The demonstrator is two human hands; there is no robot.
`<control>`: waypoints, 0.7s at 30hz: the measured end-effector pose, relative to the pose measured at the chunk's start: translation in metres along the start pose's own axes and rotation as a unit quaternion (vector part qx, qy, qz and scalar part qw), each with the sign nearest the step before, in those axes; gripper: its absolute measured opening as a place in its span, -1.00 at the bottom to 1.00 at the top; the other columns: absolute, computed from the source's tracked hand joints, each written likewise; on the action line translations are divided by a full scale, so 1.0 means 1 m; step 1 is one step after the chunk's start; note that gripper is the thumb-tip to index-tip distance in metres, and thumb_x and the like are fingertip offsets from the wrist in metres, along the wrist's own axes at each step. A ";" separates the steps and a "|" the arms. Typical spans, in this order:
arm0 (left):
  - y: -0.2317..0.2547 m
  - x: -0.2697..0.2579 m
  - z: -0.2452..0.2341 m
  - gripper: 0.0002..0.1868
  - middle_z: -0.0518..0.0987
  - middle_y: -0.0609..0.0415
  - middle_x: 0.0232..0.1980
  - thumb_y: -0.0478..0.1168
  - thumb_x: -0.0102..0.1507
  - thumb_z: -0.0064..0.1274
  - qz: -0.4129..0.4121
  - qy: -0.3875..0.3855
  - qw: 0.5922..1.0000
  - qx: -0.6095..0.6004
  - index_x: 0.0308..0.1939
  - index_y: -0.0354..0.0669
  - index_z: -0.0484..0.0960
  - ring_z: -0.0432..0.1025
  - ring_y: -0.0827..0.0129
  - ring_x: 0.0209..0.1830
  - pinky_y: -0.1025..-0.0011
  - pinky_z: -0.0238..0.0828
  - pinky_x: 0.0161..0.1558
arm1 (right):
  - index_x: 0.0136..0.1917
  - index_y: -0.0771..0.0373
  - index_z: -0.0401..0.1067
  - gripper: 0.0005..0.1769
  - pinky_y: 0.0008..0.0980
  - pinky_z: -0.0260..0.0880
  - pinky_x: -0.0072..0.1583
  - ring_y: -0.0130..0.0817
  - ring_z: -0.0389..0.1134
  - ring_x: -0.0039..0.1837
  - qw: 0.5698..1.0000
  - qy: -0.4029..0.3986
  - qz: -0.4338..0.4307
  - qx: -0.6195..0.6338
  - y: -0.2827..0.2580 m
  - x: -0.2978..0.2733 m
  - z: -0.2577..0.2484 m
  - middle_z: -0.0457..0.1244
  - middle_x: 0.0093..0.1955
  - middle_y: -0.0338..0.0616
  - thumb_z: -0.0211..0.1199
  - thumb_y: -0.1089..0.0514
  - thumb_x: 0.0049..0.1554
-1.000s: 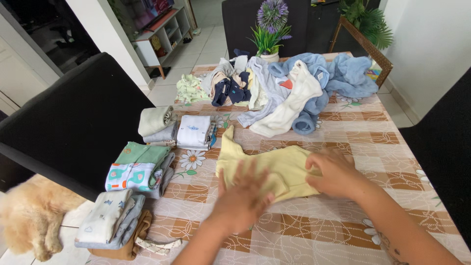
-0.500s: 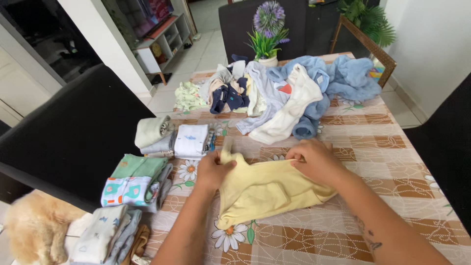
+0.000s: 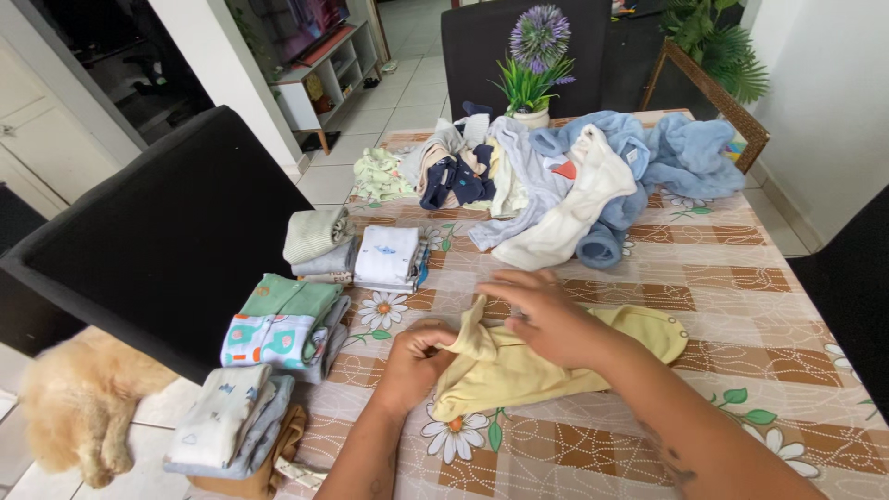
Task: The person folds several small baby garments on a dining table. They pick up each item, smooth it out, fold it into a compact square, and place it in a growing stack. Items include a white onesie, a brown cloth, a striped shirt, and a yellow onesie.
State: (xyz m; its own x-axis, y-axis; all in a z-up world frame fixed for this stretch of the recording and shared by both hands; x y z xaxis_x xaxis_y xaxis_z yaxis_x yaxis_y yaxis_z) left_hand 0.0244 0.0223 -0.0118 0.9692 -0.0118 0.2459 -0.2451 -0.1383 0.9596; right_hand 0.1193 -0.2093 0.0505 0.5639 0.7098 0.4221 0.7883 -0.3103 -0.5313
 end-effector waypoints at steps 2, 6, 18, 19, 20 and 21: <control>0.001 0.000 0.000 -0.82 0.68 0.19 -0.24 -0.54 0.24 0.11 0.036 -0.007 0.999 0.021 -0.21 -0.27 0.75 0.50 0.61 -0.26 0.57 0.47 -0.22 | 0.20 0.10 0.52 -0.54 0.05 -0.04 0.38 0.07 -0.01 0.46 0.997 -0.021 -0.060 -0.036 -0.014 0.016 0.009 0.16 0.45 0.00 0.35 0.17 0.00; 0.011 -0.001 0.003 -0.83 0.70 0.18 -0.22 -0.52 0.26 0.10 0.020 -0.007 1.000 0.021 -0.19 -0.27 0.75 0.51 0.61 -0.26 0.57 0.48 -0.21 | -0.16 0.16 0.57 -0.84 -0.05 0.10 0.32 -0.03 0.17 0.35 0.990 -0.044 -0.112 -0.072 -0.042 0.034 -0.008 0.33 0.20 -0.09 0.41 0.15 -0.07; 0.046 -0.010 -0.006 -0.60 0.66 -0.01 0.00 -0.54 -0.03 0.16 0.173 0.053 0.939 0.292 -0.16 -0.13 0.79 0.44 0.12 0.11 0.28 0.35 0.17 | -0.04 0.26 0.57 -0.76 -0.39 0.41 -0.17 -0.45 0.43 -0.22 0.993 -0.068 0.043 0.084 -0.083 -0.016 -0.036 0.44 -0.22 -0.12 0.37 0.07 0.09; 0.047 -0.013 -0.008 -0.61 0.67 0.02 0.00 -0.51 -0.01 0.17 0.161 0.050 0.939 0.299 -0.14 -0.11 0.77 0.44 0.11 0.13 0.25 0.32 0.21 | -0.03 0.27 0.57 -0.74 -0.40 0.44 -0.15 -0.48 0.46 -0.20 0.993 -0.071 0.032 0.090 -0.080 -0.016 -0.034 0.46 -0.20 -0.12 0.37 0.07 0.08; 0.050 -0.013 -0.010 -0.61 0.68 0.05 0.00 -0.48 0.00 0.17 0.154 0.049 0.938 0.306 -0.12 -0.09 0.75 0.44 0.10 0.15 0.23 0.30 0.25 | -0.04 0.26 0.57 -0.74 -0.40 0.42 -0.16 -0.47 0.45 -0.23 0.990 -0.082 0.072 0.094 -0.075 -0.015 -0.032 0.47 -0.22 -0.13 0.37 0.05 0.07; 0.053 -0.013 -0.010 -0.61 0.69 0.08 0.00 -0.46 0.01 0.18 0.146 0.048 0.937 0.313 -0.11 -0.07 0.74 0.45 0.10 0.17 0.21 0.27 0.29 | -0.06 0.25 0.57 -0.73 -0.40 0.41 -0.18 -0.47 0.44 -0.25 0.984 -0.093 0.113 0.099 -0.072 -0.014 -0.030 0.48 -0.24 -0.15 0.37 0.03 0.06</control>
State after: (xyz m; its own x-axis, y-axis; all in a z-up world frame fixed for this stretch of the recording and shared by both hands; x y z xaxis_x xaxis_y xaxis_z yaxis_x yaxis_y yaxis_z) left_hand -0.0015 0.0251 0.0368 0.8487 -0.0560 0.5259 -0.4101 -0.6976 0.5875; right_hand 0.0622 -0.2161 0.1047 0.6499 0.7460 0.1453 0.5744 -0.3570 -0.7366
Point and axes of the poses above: each hand's wrist, its own x-axis towards the middle knuckle, its own z-axis out of the palm, y = z × x, the point moved 1 cm from there along x, towards the middle knuckle
